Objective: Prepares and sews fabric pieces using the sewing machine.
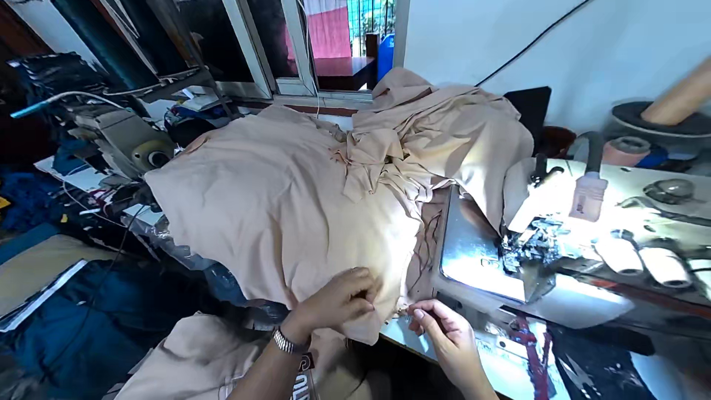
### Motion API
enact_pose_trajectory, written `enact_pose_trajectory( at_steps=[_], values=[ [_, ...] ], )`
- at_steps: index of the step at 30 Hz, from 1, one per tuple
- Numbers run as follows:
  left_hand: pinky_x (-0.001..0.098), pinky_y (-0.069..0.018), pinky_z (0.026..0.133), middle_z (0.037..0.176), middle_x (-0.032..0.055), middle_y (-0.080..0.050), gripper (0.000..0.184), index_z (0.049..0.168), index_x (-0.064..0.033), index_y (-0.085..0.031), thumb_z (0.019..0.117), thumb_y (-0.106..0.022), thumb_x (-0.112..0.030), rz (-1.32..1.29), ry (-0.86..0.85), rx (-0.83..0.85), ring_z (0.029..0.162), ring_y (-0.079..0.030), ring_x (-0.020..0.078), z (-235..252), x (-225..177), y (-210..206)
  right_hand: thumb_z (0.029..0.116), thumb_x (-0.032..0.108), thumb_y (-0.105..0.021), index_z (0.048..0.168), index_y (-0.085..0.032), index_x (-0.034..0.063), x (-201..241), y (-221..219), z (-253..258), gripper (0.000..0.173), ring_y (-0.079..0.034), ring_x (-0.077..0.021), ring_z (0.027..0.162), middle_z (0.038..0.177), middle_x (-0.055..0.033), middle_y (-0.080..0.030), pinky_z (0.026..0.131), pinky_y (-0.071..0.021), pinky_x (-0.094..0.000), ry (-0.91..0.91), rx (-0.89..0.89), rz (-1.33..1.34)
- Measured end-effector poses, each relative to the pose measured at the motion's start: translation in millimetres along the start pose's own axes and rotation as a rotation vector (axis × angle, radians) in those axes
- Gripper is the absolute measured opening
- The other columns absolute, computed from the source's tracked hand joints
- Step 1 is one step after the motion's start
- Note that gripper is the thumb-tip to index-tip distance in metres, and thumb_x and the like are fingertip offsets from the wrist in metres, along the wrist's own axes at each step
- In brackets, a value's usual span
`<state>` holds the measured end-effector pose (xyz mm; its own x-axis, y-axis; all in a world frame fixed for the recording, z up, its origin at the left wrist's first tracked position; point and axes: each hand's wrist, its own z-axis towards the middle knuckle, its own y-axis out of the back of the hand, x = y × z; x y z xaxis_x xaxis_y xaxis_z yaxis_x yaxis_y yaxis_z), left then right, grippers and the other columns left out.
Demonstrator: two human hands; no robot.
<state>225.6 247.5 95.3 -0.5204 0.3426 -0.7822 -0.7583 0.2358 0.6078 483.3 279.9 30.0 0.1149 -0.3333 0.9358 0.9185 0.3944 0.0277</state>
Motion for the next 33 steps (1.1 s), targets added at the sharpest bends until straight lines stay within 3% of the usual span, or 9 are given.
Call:
enact_pose_trajectory(
  at_steps=[4,7,9,11,14,24,27,29,33],
  values=[
    [0.0247,-0.0508,0.073,0.094,0.0037,-0.060,0.008,0.093,-0.0038,-0.063,0.0980,-0.060,-0.010,-0.172,0.037,-0.071,0.082,-0.058,0.0088,3.3,-8.7,22.8,0.0964,0.013,-0.062,0.117,-0.068,-0.0044,6.8,-18.7,0.0,0.027,-0.066,-0.0065,0.070,0.098,-0.0093,-0.070,0.062,-0.0589,-0.0218,0.103,-0.188,-0.226],
    [0.0255,-0.0533,0.078,0.096,0.0041,-0.060,0.010,0.092,-0.0032,-0.063,0.0977,-0.063,-0.011,-0.056,-0.132,-0.142,0.087,-0.060,0.0098,8.8,-34.7,28.9,0.0886,0.011,-0.072,0.137,-0.058,-0.0021,27.1,-43.7,24.8,0.052,-0.066,-0.0138,0.073,0.128,-0.0227,-0.059,0.062,-0.0595,-0.0289,0.273,-0.176,-0.468],
    [0.0301,-0.0547,0.086,0.105,0.0045,-0.062,0.012,0.097,-0.0054,-0.064,0.0952,-0.069,-0.016,0.072,-0.177,-0.222,0.098,-0.061,0.0124,10.4,-42.8,30.4,0.0778,-0.004,-0.071,0.119,-0.070,0.0015,49.8,-54.4,56.0,0.042,-0.070,-0.0271,0.074,0.138,-0.0269,-0.055,0.062,-0.0611,-0.0443,0.297,-0.060,-0.541],
    [0.0466,-0.0509,0.100,0.123,0.0100,-0.064,0.040,0.118,-0.0043,-0.065,0.0849,-0.080,-0.022,0.377,-0.126,-0.295,0.117,-0.060,0.0244,6.7,-32.0,45.4,0.0797,-0.014,-0.063,0.100,-0.074,0.0016,76.1,-57.3,82.4,0.028,-0.071,-0.0295,0.089,0.129,-0.0190,-0.064,0.074,-0.0605,-0.0484,0.252,0.018,-0.553],
    [0.0675,-0.0384,0.111,0.131,0.0107,-0.068,0.050,0.129,-0.0088,-0.069,0.0807,-0.077,0.001,0.698,0.047,-0.395,0.130,-0.058,0.0359,-19.7,-1.6,80.3,0.0904,-0.003,-0.054,0.104,-0.074,0.0034,89.8,-57.2,89.1,0.025,-0.070,-0.0170,0.094,0.105,-0.0074,-0.071,0.081,-0.0600,-0.0372,0.357,-0.041,-0.485],
    [0.0691,-0.0392,0.110,0.120,0.0060,-0.075,0.048,0.112,-0.0090,-0.078,0.0769,-0.053,0.013,0.826,0.139,-0.507,0.122,-0.067,0.0306,-144.3,-16.2,64.7,0.0992,0.005,-0.054,0.104,-0.075,-0.0056,52.8,-95.6,-29.9,0.025,-0.074,-0.0217,0.103,0.110,-0.0171,-0.075,0.092,-0.0581,-0.0306,0.376,0.313,-0.256],
    [0.0680,-0.0288,0.117,0.127,0.0148,-0.070,0.029,0.115,-0.0048,-0.076,0.0932,-0.061,0.006,0.688,0.503,-0.295,0.131,-0.058,0.0380,-150.5,-16.6,40.4,0.1032,0.014,-0.053,0.103,-0.076,-0.0043,33.8,-83.9,-31.9,0.029,-0.072,-0.0268,0.103,0.109,-0.0179,-0.074,0.095,-0.0567,-0.0400,0.073,0.595,-0.389],
    [0.0643,-0.0271,0.119,0.135,0.0175,-0.065,0.029,0.127,-0.0049,-0.071,0.0998,-0.063,-0.013,0.587,0.671,-0.036,0.136,-0.053,0.0393,-141.3,-16.5,19.3,0.1064,0.016,-0.049,0.121,-0.071,-0.0039,16.6,-68.6,-29.1,0.032,-0.067,-0.0314,0.115,0.121,-0.0213,-0.070,0.106,-0.0494,-0.0451,-0.276,0.749,-0.543],
    [0.0497,-0.0477,0.106,0.116,0.0207,-0.068,0.023,0.112,0.0019,-0.071,0.1004,-0.063,-0.015,0.231,0.426,0.202,0.116,-0.063,0.0351,-108.5,-21.0,-47.4,0.1079,0.023,-0.049,0.135,-0.064,0.0040,-8.6,-30.5,-44.8,0.036,-0.063,-0.0278,0.123,0.131,-0.0172,-0.066,0.109,-0.0465,-0.0460,-0.640,0.676,-0.540]
  ],
)
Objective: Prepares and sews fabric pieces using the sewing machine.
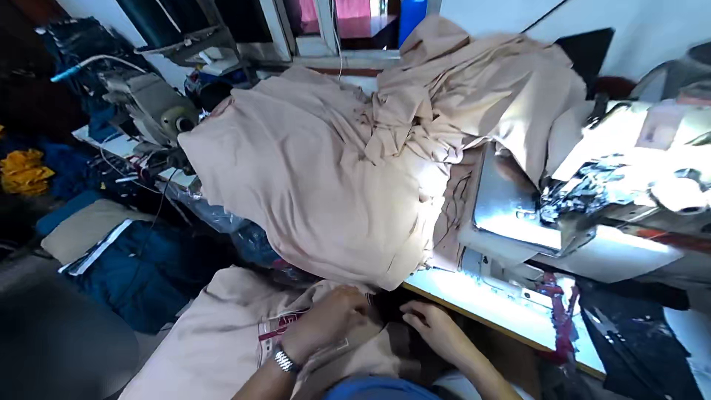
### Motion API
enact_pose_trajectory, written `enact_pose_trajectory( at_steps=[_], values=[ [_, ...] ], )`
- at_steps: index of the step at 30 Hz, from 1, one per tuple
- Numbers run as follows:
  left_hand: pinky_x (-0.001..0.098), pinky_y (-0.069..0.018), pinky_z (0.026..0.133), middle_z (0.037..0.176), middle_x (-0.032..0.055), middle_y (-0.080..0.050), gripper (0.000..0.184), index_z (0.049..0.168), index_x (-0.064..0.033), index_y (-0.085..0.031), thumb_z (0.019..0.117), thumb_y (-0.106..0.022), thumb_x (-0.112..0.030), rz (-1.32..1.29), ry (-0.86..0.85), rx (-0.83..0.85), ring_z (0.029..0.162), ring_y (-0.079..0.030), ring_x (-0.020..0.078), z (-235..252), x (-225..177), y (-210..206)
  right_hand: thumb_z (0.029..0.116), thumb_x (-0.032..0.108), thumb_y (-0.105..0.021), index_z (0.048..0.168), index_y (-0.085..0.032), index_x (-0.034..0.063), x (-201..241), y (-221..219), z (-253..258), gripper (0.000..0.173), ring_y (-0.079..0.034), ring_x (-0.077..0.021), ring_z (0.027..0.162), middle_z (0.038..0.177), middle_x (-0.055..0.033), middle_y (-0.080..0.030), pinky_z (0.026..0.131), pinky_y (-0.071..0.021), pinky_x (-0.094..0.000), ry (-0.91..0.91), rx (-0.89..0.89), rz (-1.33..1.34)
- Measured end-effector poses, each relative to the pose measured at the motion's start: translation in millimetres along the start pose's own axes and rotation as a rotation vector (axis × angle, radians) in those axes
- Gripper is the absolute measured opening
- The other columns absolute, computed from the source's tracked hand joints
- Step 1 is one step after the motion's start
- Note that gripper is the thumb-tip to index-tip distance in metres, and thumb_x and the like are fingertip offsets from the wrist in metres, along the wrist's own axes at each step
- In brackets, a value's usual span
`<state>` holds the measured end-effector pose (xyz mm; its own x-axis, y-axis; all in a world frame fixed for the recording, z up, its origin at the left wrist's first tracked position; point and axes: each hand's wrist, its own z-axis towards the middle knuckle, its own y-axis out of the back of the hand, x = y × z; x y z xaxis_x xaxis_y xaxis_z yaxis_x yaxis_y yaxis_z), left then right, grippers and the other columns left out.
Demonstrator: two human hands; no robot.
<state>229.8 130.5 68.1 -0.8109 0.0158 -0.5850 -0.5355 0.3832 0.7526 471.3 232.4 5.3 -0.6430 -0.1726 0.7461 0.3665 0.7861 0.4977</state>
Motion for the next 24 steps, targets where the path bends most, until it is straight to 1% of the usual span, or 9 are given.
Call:
enact_pose_trajectory(
  at_steps=[3,5,8,10,15,18,20,23,24],
  values=[
    [0.0523,-0.0492,0.102,0.110,0.0231,-0.068,0.016,0.103,0.0045,-0.072,0.0963,-0.067,-0.009,-0.125,-0.267,0.182,0.111,-0.064,0.0380,31.6,-20.9,-51.9,0.1076,0.025,-0.050,0.133,-0.065,0.0056,-26.1,-3.3,-12.5,0.035,-0.060,-0.0282,0.128,0.134,-0.0164,-0.065,0.112,-0.0437,-0.0486,-0.109,-0.004,0.058],
    [0.0556,-0.0468,0.104,0.117,0.0238,-0.065,0.020,0.111,0.0029,-0.071,0.0966,-0.067,-0.011,-0.060,-0.327,0.298,0.116,-0.061,0.0404,49.7,-30.1,-79.1,0.1075,0.024,-0.050,0.132,-0.066,0.0061,-37.7,-7.8,-19.2,0.034,-0.059,-0.0279,0.129,0.134,-0.0160,-0.065,0.113,-0.0430,-0.0481,-0.152,-0.011,0.057],
    [0.0605,-0.0422,0.107,0.127,0.0275,-0.061,0.030,0.124,0.0040,-0.064,0.1015,-0.059,-0.015,0.160,-0.280,0.479,0.124,-0.056,0.0456,63.3,-36.1,-101.3,0.1075,0.023,-0.051,0.130,-0.067,0.0048,-51.5,-17.1,-28.0,0.033,-0.062,-0.0289,0.125,0.132,-0.0173,-0.066,0.110,-0.0449,-0.0477,-0.214,-0.001,0.077],
    [0.0605,-0.0427,0.106,0.123,0.0273,-0.063,0.028,0.122,0.0052,-0.064,0.1045,-0.052,-0.013,0.231,-0.246,0.500,0.122,-0.058,0.0451,66.1,-34.4,-106.1,0.1072,0.024,-0.053,0.130,-0.067,0.0037,-60.0,-21.8,-30.7,0.034,-0.064,-0.0308,0.119,0.129,-0.0190,-0.066,0.107,-0.0479,-0.0490,-0.239,0.011,0.105],
    [0.0571,-0.0473,0.099,0.107,0.0252,-0.069,0.021,0.106,0.0066,-0.068,0.1001,-0.056,-0.009,0.021,-0.196,0.384,0.108,-0.065,0.0418,65.5,-26.1,-88.1,0.1083,0.030,-0.051,0.122,-0.068,-0.0001,-68.3,-27.4,-33.3,0.037,-0.069,-0.0261,0.103,0.112,-0.0165,-0.071,0.097,-0.0531,-0.0452,-0.333,0.024,0.251],
    [0.0577,-0.0442,0.105,0.116,0.0239,-0.067,0.025,0.117,0.0033,-0.065,0.1006,-0.060,-0.015,0.048,-0.235,0.409,0.116,-0.062,0.0410,60.2,-23.0,-93.0,0.1104,0.036,-0.046,0.115,-0.069,-0.0017,-69.9,-30.0,-32.1,0.045,-0.068,-0.0245,0.102,0.111,-0.0158,-0.070,0.096,-0.0514,-0.0444,-0.417,0.072,0.305],
    [0.0588,-0.0407,0.108,0.122,0.0262,-0.064,0.030,0.124,0.0041,-0.063,0.0998,-0.061,-0.014,0.181,-0.233,0.459,0.122,-0.058,0.0440,57.2,-28.1,-100.6,0.1104,0.038,-0.045,0.121,-0.067,-0.0021,-73.6,-34.0,-30.1,0.048,-0.066,-0.0273,0.108,0.116,-0.0181,-0.069,0.099,-0.0498,-0.0461,-0.420,0.089,0.300],
    [0.0595,-0.0421,0.107,0.120,0.0273,-0.065,0.028,0.118,0.0066,-0.064,0.0982,-0.062,-0.012,0.168,-0.145,0.425,0.121,-0.060,0.0444,58.1,-30.1,-97.4,0.1082,0.042,-0.049,0.142,-0.055,-0.0011,-71.2,-41.6,-31.0,0.055,-0.066,-0.0317,0.110,0.120,-0.0221,-0.067,0.101,-0.0502,-0.0482,-0.430,0.067,0.395],
    [0.0592,-0.0439,0.105,0.118,0.0269,-0.066,0.027,0.116,0.0068,-0.065,0.0975,-0.062,-0.012,0.102,-0.104,0.383,0.117,-0.061,0.0436,58.8,-27.4,-92.6,0.1076,0.044,-0.049,0.143,-0.053,-0.0001,-69.7,-44.6,-31.8,0.057,-0.066,-0.0308,0.109,0.120,-0.0215,-0.067,0.099,-0.0510,-0.0477,-0.432,0.067,0.454]
  ],
)
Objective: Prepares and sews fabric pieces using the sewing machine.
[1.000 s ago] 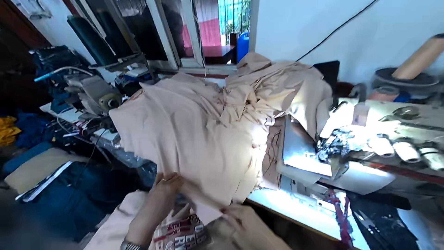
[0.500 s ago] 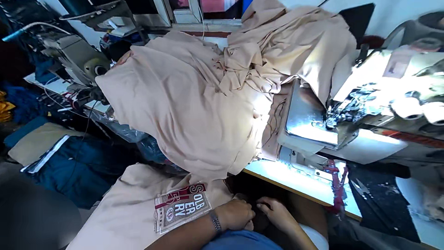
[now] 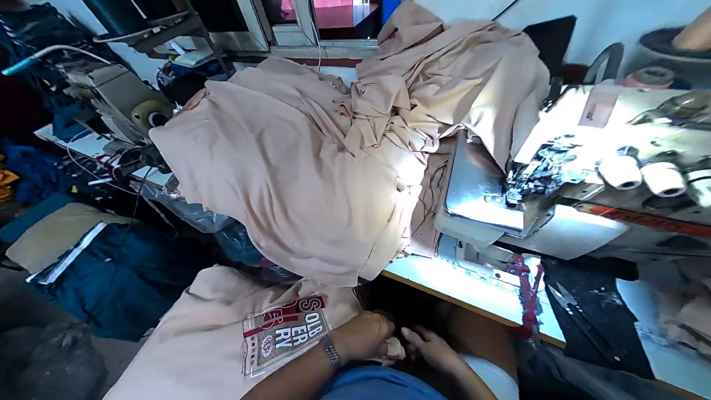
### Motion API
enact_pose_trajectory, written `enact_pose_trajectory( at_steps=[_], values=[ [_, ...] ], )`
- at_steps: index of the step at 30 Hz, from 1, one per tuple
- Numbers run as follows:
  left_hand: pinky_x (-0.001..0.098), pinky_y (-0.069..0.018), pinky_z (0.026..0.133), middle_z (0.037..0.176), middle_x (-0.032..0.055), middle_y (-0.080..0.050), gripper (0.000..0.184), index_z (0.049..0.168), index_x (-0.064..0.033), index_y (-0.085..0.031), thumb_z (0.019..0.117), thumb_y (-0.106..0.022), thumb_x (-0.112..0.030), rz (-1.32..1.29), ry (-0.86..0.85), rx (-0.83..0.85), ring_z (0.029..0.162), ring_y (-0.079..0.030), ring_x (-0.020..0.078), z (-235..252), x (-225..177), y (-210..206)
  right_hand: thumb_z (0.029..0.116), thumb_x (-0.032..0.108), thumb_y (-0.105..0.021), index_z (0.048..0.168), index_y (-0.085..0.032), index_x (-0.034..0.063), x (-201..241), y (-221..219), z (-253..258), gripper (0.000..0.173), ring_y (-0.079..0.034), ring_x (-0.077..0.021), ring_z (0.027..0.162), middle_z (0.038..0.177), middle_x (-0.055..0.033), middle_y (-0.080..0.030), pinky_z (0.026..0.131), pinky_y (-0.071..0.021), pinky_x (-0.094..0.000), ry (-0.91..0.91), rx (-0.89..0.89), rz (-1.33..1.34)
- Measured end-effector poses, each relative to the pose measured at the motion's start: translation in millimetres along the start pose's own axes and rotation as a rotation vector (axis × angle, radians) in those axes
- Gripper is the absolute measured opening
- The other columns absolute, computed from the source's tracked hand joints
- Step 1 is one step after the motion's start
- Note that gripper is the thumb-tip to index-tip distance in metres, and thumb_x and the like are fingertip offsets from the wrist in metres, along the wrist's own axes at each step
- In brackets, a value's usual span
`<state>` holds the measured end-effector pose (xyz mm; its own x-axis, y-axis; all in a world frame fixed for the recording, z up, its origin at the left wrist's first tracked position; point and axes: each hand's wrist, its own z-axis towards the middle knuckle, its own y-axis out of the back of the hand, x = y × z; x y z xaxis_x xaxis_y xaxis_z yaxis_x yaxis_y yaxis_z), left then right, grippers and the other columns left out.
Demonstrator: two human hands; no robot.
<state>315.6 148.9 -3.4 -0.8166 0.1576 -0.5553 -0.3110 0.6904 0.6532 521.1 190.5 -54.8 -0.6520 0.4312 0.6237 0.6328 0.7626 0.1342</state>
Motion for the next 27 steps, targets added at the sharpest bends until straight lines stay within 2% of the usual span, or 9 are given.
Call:
enact_pose_trajectory(
  at_steps=[2,5,7,11,16,19,21,24,27],
  values=[
    [0.0548,-0.0490,0.097,0.109,0.0248,-0.068,0.023,0.111,0.0068,-0.067,0.0967,-0.062,-0.011,-0.179,0.020,-0.120,0.106,-0.065,0.0391,-3.9,8.6,6.3,0.1066,0.044,-0.052,0.140,-0.053,-0.0011,-3.1,-5.6,-0.4,0.056,-0.067,-0.0251,0.104,0.116,-0.0173,-0.068,0.095,-0.0541,-0.0433,0.014,0.048,0.158],
    [0.0437,-0.0533,0.085,0.098,0.0201,-0.069,0.019,0.104,0.0055,-0.070,0.0965,-0.060,-0.009,-0.369,-0.050,-0.296,0.090,-0.067,0.0282,-13.0,16.1,5.9,0.1023,0.006,-0.057,0.136,-0.046,-0.0030,5.0,-14.2,-12.1,0.036,-0.072,-0.0221,0.080,0.095,-0.0144,-0.071,0.076,-0.0620,-0.0381,0.157,0.089,0.648],
    [0.0351,-0.0537,0.082,0.095,0.0175,-0.071,0.018,0.098,0.0052,-0.072,0.0949,-0.059,-0.006,-0.431,-0.194,-0.456,0.087,-0.067,0.0211,-20.9,11.8,7.4,0.0942,-0.003,-0.056,0.120,-0.052,-0.0016,20.8,-12.7,-25.5,0.026,-0.069,-0.0191,0.067,0.083,-0.0111,-0.070,0.064,-0.0610,-0.0350,0.343,0.065,0.814],
    [0.0233,-0.0531,0.076,0.091,0.0132,-0.071,0.016,0.095,0.0047,-0.072,0.0950,-0.058,-0.004,-0.507,-0.351,-0.615,0.082,-0.065,0.0098,-41.1,-0.7,21.3,0.0906,0.000,-0.063,0.107,-0.058,0.0087,37.0,-1.0,-49.1,0.019,-0.073,-0.0168,0.072,0.089,-0.0054,-0.074,0.067,-0.0636,-0.0354,0.673,0.181,0.719],
    [0.0298,-0.0554,0.081,0.094,0.0119,-0.072,0.018,0.095,0.0030,-0.073,0.0953,-0.059,-0.008,-0.506,-0.106,-0.657,0.086,-0.068,0.0136,-42.6,18.2,12.4,0.0912,-0.002,-0.059,0.108,-0.059,-0.0009,8.2,13.7,-36.4,0.017,-0.069,-0.0158,0.068,0.080,-0.0059,-0.069,0.067,-0.0617,-0.0363,0.417,0.097,0.275],
    [0.0217,-0.0561,0.069,0.086,-0.0025,-0.068,0.014,0.101,-0.0020,-0.069,0.0997,-0.058,-0.009,-0.840,-0.150,-0.567,0.071,-0.063,0.0015,-44.4,15.6,15.4,0.0921,0.005,-0.067,0.116,-0.064,-0.0024,-4.5,12.3,-33.2,0.025,-0.066,-0.0234,0.086,0.095,-0.0145,-0.068,0.081,-0.0546,-0.0441,0.352,0.125,-0.165],
    [0.0212,-0.0536,0.069,0.085,-0.0022,-0.067,0.015,0.102,-0.0008,-0.069,0.1002,-0.058,-0.010,-0.879,-0.201,-0.526,0.070,-0.061,0.0012,-40.9,15.2,15.0,0.0918,0.014,-0.070,0.122,-0.066,0.0001,-0.1,8.7,-35.3,0.034,-0.066,-0.0302,0.102,0.111,-0.0195,-0.067,0.092,-0.0543,-0.0491,0.431,0.041,-0.214],
    [0.0201,-0.0519,0.073,0.091,0.0021,-0.067,0.016,0.102,0.0024,-0.069,0.0995,-0.058,-0.008,-0.825,-0.240,-0.515,0.076,-0.060,0.0012,-36.9,10.3,14.0,0.0944,0.033,-0.068,0.114,-0.070,0.0050,21.0,4.3,-36.8,0.035,-0.066,-0.0151,0.095,0.107,-0.0085,-0.068,0.085,-0.0557,-0.0334,0.661,-0.128,-0.039],
    [0.0211,-0.0514,0.072,0.092,0.0051,-0.067,0.017,0.101,0.0028,-0.069,0.0996,-0.057,-0.009,-0.768,-0.250,-0.519,0.078,-0.060,0.0033,-35.8,5.7,10.6,0.0982,0.026,-0.062,0.101,-0.070,0.0054,40.7,-0.2,-37.2,0.022,-0.065,-0.0039,0.080,0.094,0.0004,-0.068,0.073,-0.0561,-0.0220,0.747,-0.122,0.115]
  ],
)
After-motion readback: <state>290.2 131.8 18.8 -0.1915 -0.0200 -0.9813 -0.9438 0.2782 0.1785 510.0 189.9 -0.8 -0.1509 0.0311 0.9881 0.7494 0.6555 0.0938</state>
